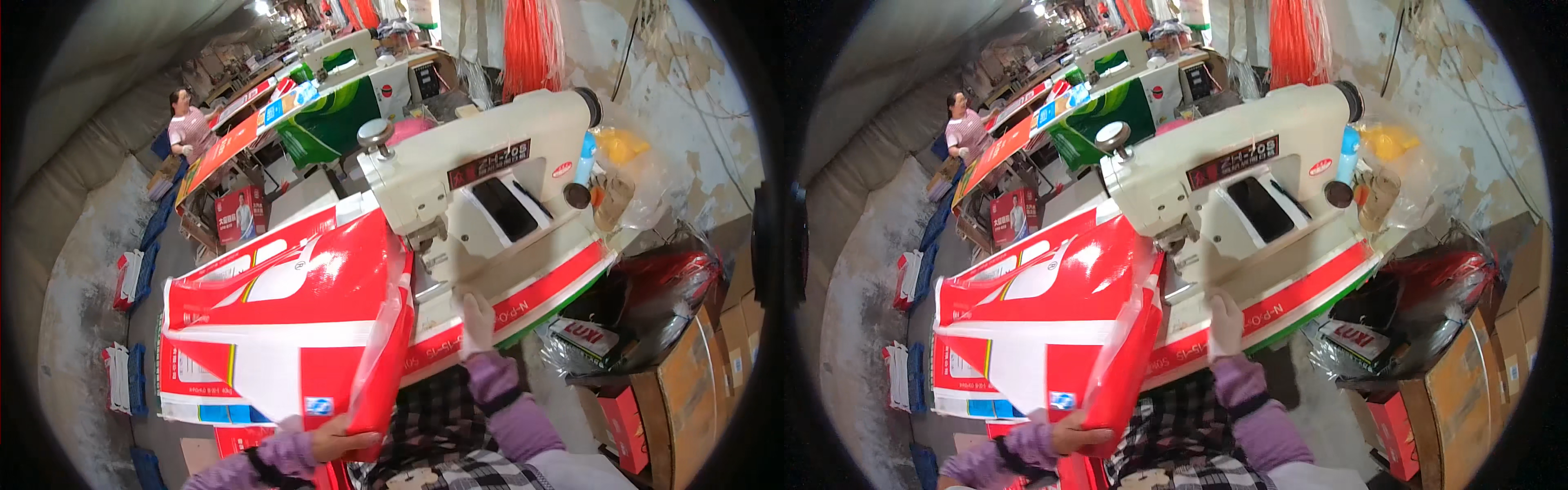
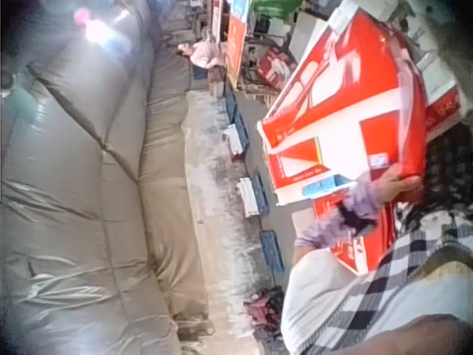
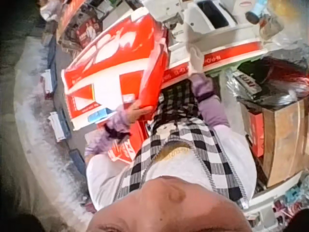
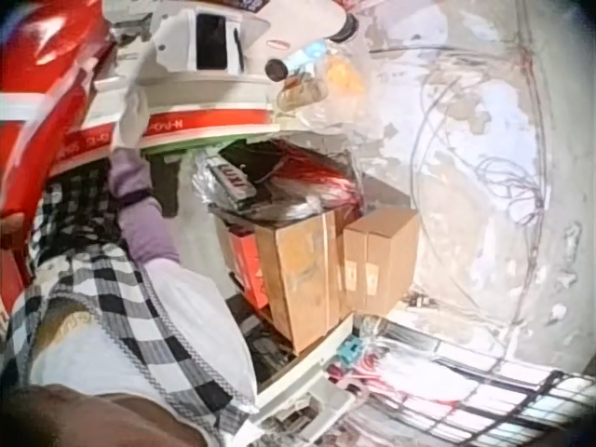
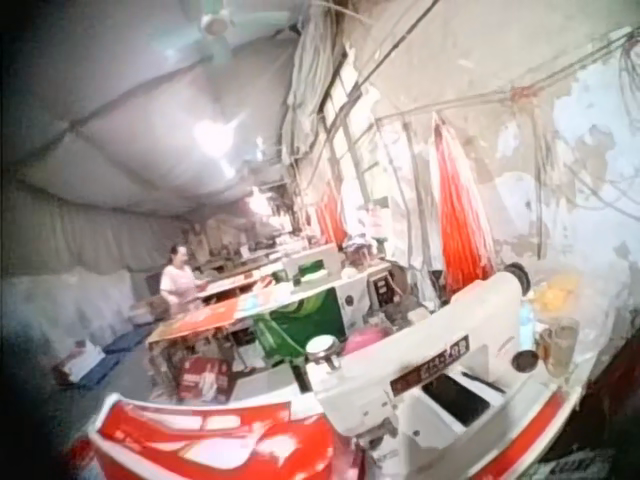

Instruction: Sewing and folding large printed plastic fertilizer bags at an industrial sewing workstation.

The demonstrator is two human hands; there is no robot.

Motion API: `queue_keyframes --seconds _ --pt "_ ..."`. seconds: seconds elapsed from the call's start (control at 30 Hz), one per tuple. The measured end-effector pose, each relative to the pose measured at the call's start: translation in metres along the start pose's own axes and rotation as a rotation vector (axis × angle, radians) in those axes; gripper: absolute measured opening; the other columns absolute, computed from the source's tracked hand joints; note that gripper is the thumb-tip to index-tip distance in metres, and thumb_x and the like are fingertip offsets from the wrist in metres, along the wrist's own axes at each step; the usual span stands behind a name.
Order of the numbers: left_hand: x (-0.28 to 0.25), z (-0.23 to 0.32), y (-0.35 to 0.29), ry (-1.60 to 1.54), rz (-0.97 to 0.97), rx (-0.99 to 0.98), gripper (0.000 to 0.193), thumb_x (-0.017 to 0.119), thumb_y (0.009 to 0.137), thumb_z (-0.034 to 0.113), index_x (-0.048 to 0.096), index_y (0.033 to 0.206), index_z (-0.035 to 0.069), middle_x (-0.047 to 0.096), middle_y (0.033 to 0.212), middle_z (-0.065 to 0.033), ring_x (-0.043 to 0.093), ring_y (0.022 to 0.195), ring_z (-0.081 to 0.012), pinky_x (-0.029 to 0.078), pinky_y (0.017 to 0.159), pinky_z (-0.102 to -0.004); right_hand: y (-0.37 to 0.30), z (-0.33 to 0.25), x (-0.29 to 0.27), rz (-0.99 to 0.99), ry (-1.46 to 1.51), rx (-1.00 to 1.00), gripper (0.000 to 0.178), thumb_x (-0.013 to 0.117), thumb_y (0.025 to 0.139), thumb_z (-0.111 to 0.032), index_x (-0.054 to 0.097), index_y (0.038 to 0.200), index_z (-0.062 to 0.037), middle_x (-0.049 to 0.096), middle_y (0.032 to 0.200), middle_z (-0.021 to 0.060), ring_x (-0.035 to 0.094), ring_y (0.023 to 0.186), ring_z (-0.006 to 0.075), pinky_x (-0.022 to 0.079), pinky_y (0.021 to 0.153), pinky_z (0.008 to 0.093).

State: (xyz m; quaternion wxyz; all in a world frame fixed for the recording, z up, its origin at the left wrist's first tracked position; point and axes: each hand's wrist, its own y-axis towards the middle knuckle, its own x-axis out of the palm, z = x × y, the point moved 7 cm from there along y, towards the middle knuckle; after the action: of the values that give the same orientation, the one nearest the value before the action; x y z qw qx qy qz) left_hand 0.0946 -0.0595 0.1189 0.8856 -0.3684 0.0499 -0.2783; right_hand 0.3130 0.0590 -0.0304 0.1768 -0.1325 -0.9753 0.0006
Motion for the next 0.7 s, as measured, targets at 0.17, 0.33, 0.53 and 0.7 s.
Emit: queue_keyframes --seconds 0.17,0.33,0.53,0.7 --pt "-0.019 -0.022 0.055 -0.018 -0.009 -0.058 0.034 0.063 0.087 0.015 0.055 0.116 -0.001 0.065 0.096 -0.0061 0.062 0.091 -0.0134 0.05 0.08 -0.0266 -0.022 0.022 0.118 0.064 0.047 -0.018 0.042 0.046 0.095 -0.035 0.052 0.123 -0.0033 0.061 0.106 0.0057 0.058 0.087 0.0115 0.048 0.077 0.0293" --pt "0.0 -0.007 0.06 0.427 -0.13 -0.119 0.03 0.061 0.088 0.018 0.051 0.112 0.003 0.062 0.09 -0.0035 0.06 0.077 -0.0094 0.049 0.063 -0.0287 -0.054 -0.003 0.074 -0.096 1.02 0.529 0.046 0.045 0.094 -0.042 0.054 0.12 -0.0054 0.062 0.105 0.0041 0.06 0.092 0.016 0.049 0.084 0.0309" --pt "0.071 0.069 0.068 2.02 -0.228 0.833 0.018 0.059 0.07 0.019 0.069 0.085 0.021 0.058 0.057 -0.0027 0.06 0.062 -0.0188 0.043 0.078 -0.0375 -0.081 -0.015 0.043 -0.122 0.603 0.401 0.034 0.051 0.09 -0.015 0.052 0.12 0.0007 0.062 0.103 0.0076 0.056 0.096 0.0104 0.046 0.085 0.0283" --pt "0.084 0.056 0.081 1.979 -0.328 0.677 0.016 0.054 0.075 0.014 0.066 0.086 0.016 0.063 0.078 -0.006 0.063 0.07 -0.0252 0.047 0.073 -0.0414 -0.158 -0.025 0.043 -0.275 -0.213 0.255 0.053 0.052 0.084 -0.014 0.038 0.134 -0.0028 0.061 0.108 0.024 0.061 0.098 0.0355 0.048 0.084 0.0381"
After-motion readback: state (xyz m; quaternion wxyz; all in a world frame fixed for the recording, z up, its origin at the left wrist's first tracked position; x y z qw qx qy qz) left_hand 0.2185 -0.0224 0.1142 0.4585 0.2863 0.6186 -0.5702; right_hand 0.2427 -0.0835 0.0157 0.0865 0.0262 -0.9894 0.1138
